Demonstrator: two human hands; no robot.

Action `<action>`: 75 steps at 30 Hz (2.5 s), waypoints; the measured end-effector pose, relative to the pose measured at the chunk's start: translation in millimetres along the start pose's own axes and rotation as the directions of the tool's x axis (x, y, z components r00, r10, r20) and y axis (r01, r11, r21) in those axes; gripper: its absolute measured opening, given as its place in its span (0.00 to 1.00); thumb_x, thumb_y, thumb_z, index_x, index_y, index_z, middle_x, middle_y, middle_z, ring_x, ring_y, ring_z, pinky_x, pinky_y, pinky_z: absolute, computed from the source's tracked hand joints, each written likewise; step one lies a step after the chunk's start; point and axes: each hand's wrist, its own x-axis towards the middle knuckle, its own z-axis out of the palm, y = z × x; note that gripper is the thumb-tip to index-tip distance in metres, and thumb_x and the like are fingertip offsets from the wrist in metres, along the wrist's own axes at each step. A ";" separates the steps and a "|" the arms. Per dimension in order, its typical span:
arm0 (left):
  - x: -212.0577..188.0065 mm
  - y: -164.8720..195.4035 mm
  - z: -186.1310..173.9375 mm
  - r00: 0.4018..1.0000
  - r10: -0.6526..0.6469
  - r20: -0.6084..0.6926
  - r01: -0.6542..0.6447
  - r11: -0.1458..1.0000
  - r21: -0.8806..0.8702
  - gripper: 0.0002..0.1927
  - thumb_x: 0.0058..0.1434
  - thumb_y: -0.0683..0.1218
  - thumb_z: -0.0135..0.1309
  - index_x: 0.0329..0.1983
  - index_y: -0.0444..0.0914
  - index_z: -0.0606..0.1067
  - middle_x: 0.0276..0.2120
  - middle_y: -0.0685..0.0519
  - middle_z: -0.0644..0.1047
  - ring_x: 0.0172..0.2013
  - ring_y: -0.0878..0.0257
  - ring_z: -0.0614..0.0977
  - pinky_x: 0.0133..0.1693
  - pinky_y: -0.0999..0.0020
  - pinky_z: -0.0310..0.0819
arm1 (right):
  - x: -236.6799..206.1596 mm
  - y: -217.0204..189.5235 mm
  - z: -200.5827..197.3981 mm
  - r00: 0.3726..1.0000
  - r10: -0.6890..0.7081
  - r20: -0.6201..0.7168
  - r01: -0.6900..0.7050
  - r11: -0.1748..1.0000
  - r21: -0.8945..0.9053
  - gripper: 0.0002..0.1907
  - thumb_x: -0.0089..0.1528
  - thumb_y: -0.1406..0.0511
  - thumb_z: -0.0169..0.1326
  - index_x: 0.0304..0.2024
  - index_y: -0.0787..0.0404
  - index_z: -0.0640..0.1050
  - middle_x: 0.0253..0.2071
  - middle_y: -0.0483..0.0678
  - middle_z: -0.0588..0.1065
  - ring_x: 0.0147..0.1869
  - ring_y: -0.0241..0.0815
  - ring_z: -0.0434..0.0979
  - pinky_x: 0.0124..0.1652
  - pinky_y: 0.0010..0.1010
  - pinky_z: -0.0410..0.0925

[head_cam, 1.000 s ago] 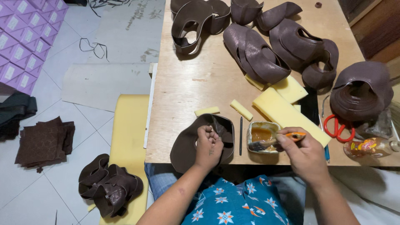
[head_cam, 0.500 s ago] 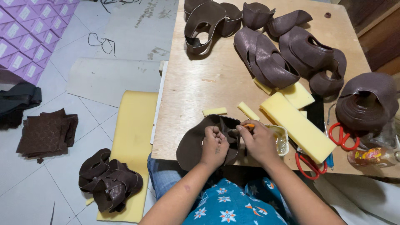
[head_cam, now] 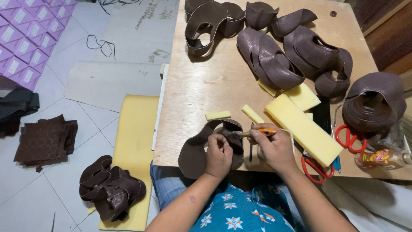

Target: The person repeatedly applies a brown adhesive to the inner edges of brown shoe uppers using a small brush. They dip the brush into a container of glue and carefully coat the interior seams of each upper, then place the treated piece on the table before picking up the next one.

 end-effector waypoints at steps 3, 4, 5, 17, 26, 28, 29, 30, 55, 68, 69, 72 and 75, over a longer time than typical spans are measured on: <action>0.6 1.0 3.0 0.993 0.087 -0.080 -0.076 0.988 0.134 0.11 0.62 0.37 0.49 0.47 0.32 0.65 0.37 0.45 0.74 0.36 0.55 0.79 0.40 0.62 0.77 | -3.4 -4.6 8.4 0.975 -0.222 -0.006 0.214 0.945 -0.248 0.12 0.63 0.65 0.59 0.45 0.67 0.80 0.37 0.52 0.82 0.39 0.42 0.82 0.41 0.29 0.73; 3.3 0.5 3.4 0.988 0.108 -0.108 -0.086 0.978 0.191 0.11 0.63 0.37 0.49 0.46 0.32 0.65 0.36 0.44 0.74 0.35 0.52 0.78 0.40 0.59 0.76 | -1.6 -4.9 10.0 0.951 -0.309 -0.004 0.295 0.911 -0.288 0.12 0.63 0.65 0.59 0.45 0.67 0.80 0.39 0.52 0.81 0.42 0.43 0.82 0.43 0.29 0.73; 5.3 0.0 3.9 0.982 0.131 -0.135 -0.094 0.964 0.248 0.10 0.63 0.38 0.49 0.46 0.32 0.65 0.35 0.43 0.74 0.35 0.49 0.78 0.41 0.57 0.75 | 0.2 -4.6 11.0 0.920 -0.392 0.003 0.372 0.869 -0.328 0.11 0.63 0.66 0.60 0.45 0.67 0.80 0.41 0.53 0.80 0.44 0.44 0.83 0.45 0.30 0.73; 14.3 -1.7 3.5 0.995 0.001 -0.096 0.026 0.962 0.272 0.11 0.60 0.39 0.47 0.44 0.31 0.63 0.34 0.41 0.73 0.35 0.45 0.77 0.42 0.53 0.73 | 7.2 20.0 25.0 0.912 -0.401 0.088 0.400 0.819 -0.410 0.11 0.62 0.64 0.60 0.43 0.65 0.80 0.41 0.53 0.80 0.44 0.46 0.81 0.44 0.32 0.73; 13.3 -2.9 -0.1 0.994 0.061 -0.088 -0.044 0.983 0.181 0.12 0.61 0.37 0.48 0.45 0.32 0.60 0.36 0.43 0.71 0.34 0.56 0.78 0.39 0.63 0.76 | 6.0 14.9 -35.3 0.973 0.056 -0.224 0.037 0.920 0.391 0.10 0.68 0.62 0.52 0.44 0.64 0.74 0.37 0.45 0.77 0.41 0.35 0.80 0.45 0.29 0.76; 13.7 -2.9 -0.6 0.996 0.012 -0.093 0.001 0.990 0.141 0.13 0.61 0.37 0.48 0.45 0.32 0.60 0.36 0.45 0.72 0.34 0.57 0.78 0.39 0.64 0.77 | -3.6 13.1 -52.1 0.954 -0.090 -0.284 0.103 0.994 0.031 0.11 0.70 0.62 0.54 0.45 0.66 0.75 0.36 0.48 0.76 0.39 0.37 0.76 0.42 0.29 0.72; 13.4 -2.7 -0.5 0.996 -0.016 -0.093 0.027 0.993 0.119 0.13 0.61 0.38 0.49 0.46 0.32 0.60 0.36 0.45 0.72 0.34 0.58 0.79 0.39 0.65 0.77 | -8.5 13.1 -58.1 0.941 -0.165 -0.295 0.122 0.980 -0.157 0.12 0.71 0.62 0.54 0.45 0.67 0.75 0.36 0.50 0.76 0.38 0.38 0.74 0.41 0.29 0.69; 13.0 -2.2 -0.3 0.995 -0.022 -0.097 0.035 0.991 0.132 0.13 0.61 0.37 0.49 0.45 0.32 0.60 0.36 0.45 0.72 0.33 0.58 0.78 0.39 0.65 0.77 | -10.6 13.2 -62.5 0.949 -0.176 -0.263 0.099 0.954 -0.281 0.12 0.70 0.62 0.55 0.44 0.67 0.76 0.35 0.51 0.77 0.37 0.39 0.76 0.40 0.29 0.69; 18.4 -12.0 -3.5 0.992 -0.102 -0.073 0.099 0.994 -0.040 0.15 0.61 0.34 0.48 0.48 0.33 0.58 0.36 0.46 0.72 0.29 0.64 0.80 0.31 0.70 0.79 | -14.5 -8.3 19.4 0.919 -0.351 0.178 0.391 0.868 -0.306 0.13 0.61 0.64 0.61 0.46 0.62 0.79 0.43 0.51 0.80 0.46 0.43 0.81 0.45 0.29 0.72; 22.5 -3.9 -6.4 0.994 -0.036 -0.103 0.035 0.999 -0.014 0.12 0.61 0.36 0.48 0.45 0.33 0.60 0.36 0.47 0.70 0.31 0.65 0.75 0.34 0.67 0.75 | -16.0 -12.5 12.1 0.905 -0.393 0.163 0.424 0.867 -0.261 0.10 0.63 0.65 0.59 0.45 0.63 0.78 0.42 0.50 0.79 0.43 0.44 0.82 0.44 0.30 0.72; 21.9 -3.9 -6.7 0.994 -0.041 -0.097 0.043 0.999 0.014 0.13 0.60 0.36 0.48 0.45 0.33 0.60 0.34 0.48 0.71 0.30 0.65 0.74 0.33 0.67 0.74 | -15.4 -13.0 19.4 0.886 -0.428 0.180 0.463 0.845 -0.268 0.10 0.63 0.65 0.59 0.45 0.63 0.78 0.42 0.50 0.79 0.43 0.45 0.82 0.43 0.30 0.73; 20.6 -4.7 -6.5 0.995 -0.032 -0.094 0.042 0.993 0.108 0.15 0.57 0.37 0.50 0.44 0.34 0.60 0.30 0.49 0.71 0.26 0.64 0.73 0.32 0.67 0.73 | -16.3 -10.0 34.3 0.887 -0.387 0.253 0.463 0.758 -0.460 0.12 0.61 0.65 0.61 0.46 0.62 0.79 0.40 0.53 0.77 0.39 0.51 0.80 0.37 0.36 0.72; 19.3 -6.1 -6.0 0.995 -0.005 -0.098 0.020 0.988 0.156 0.16 0.56 0.37 0.50 0.44 0.33 0.60 0.28 0.48 0.71 0.26 0.63 0.73 0.32 0.66 0.72 | -14.3 0.1 37.1 0.848 -0.472 0.242 0.524 0.670 -0.526 0.09 0.61 0.65 0.60 0.40 0.63 0.77 0.37 0.54 0.76 0.38 0.55 0.79 0.36 0.39 0.71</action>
